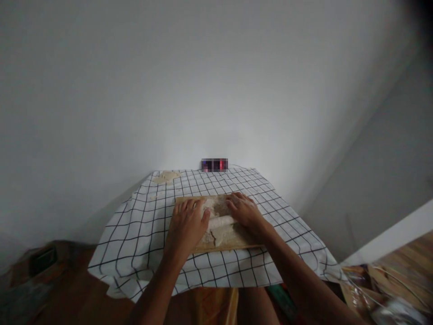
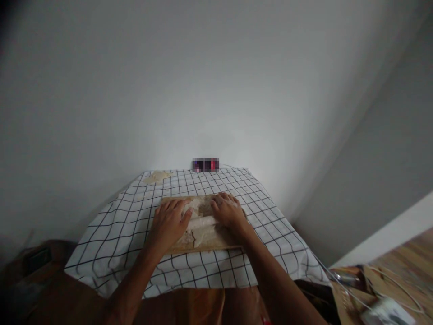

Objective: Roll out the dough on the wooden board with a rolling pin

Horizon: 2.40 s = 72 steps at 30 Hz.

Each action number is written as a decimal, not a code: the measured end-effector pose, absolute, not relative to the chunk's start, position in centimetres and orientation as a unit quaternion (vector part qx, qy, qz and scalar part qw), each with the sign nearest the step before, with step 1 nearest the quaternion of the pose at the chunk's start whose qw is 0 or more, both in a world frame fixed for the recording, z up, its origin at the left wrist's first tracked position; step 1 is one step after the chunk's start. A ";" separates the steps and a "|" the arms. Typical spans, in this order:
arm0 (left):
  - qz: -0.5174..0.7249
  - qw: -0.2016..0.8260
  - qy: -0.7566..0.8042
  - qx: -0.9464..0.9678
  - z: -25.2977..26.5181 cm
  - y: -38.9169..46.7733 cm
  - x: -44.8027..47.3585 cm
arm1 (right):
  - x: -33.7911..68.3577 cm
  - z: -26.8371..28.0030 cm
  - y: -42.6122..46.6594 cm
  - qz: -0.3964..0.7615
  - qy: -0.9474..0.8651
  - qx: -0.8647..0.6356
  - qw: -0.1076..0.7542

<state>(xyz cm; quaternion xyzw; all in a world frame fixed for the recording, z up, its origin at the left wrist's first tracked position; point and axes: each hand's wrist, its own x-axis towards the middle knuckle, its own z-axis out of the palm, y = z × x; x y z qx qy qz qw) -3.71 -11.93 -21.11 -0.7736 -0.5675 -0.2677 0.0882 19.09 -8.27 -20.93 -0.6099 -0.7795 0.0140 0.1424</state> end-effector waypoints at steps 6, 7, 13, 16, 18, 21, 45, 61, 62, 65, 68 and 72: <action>-0.269 0.081 -0.560 -0.779 -21.3 -13.0 -3.8 | 19.4 -21.3 -8.8 -0.002 -0.785 -0.601 0.152; -0.273 0.077 -0.557 -0.780 -21.4 -13.3 -3.8 | 19.5 -21.4 -9.3 -0.004 -0.786 -0.597 0.159; -0.304 0.063 -0.534 -0.786 -22.5 -16.2 -3.5 | 19.9 -22.7 -13.9 -0.013 -0.781 -0.591 0.202; -0.309 0.064 -0.516 -0.796 -23.4 -18.1 -3.5 | 19.9 -23.6 -16.2 -0.016 -0.777 -0.577 0.252; -0.311 0.067 -0.496 -0.808 -23.9 -19.2 -3.7 | 19.9 -24.1 -17.3 -0.016 -0.772 -0.570 0.281; -0.313 0.070 -0.474 -0.820 -24.0 -20.3 -4.0 | 19.7 -24.4 -18.2 -0.016 -0.770 -0.561 0.304; -0.231 0.081 -0.524 -0.816 -21.9 -14.9 -4.2 | 18.4 -21.6 -14.9 -0.008 -0.727 -0.644 0.238; -0.236 0.087 -0.551 -0.796 -20.8 -11.7 -3.5 | 18.2 -20.8 -11.9 -0.015 -0.745 -0.636 0.200; -0.239 0.089 -0.550 -0.795 -21.0 -12.2 -3.4 | 18.2 -21.1 -12.5 -0.025 -0.749 -0.629 0.204; -0.251 0.092 -0.545 -0.794 -21.6 -14.2 -3.4 | 18.3 -22.0 -14.6 -0.046 -0.756 -0.608 0.237; -0.266 0.099 -0.530 -0.799 -22.5 -16.6 -3.6 | 18.4 -23.1 -16.9 -0.051 -0.759 -0.582 0.287; -0.268 0.108 -0.501 -0.816 -23.5 -19.7 -4.0 | 18.8 -24.8 -19.3 -0.046 -0.759 -0.552 0.343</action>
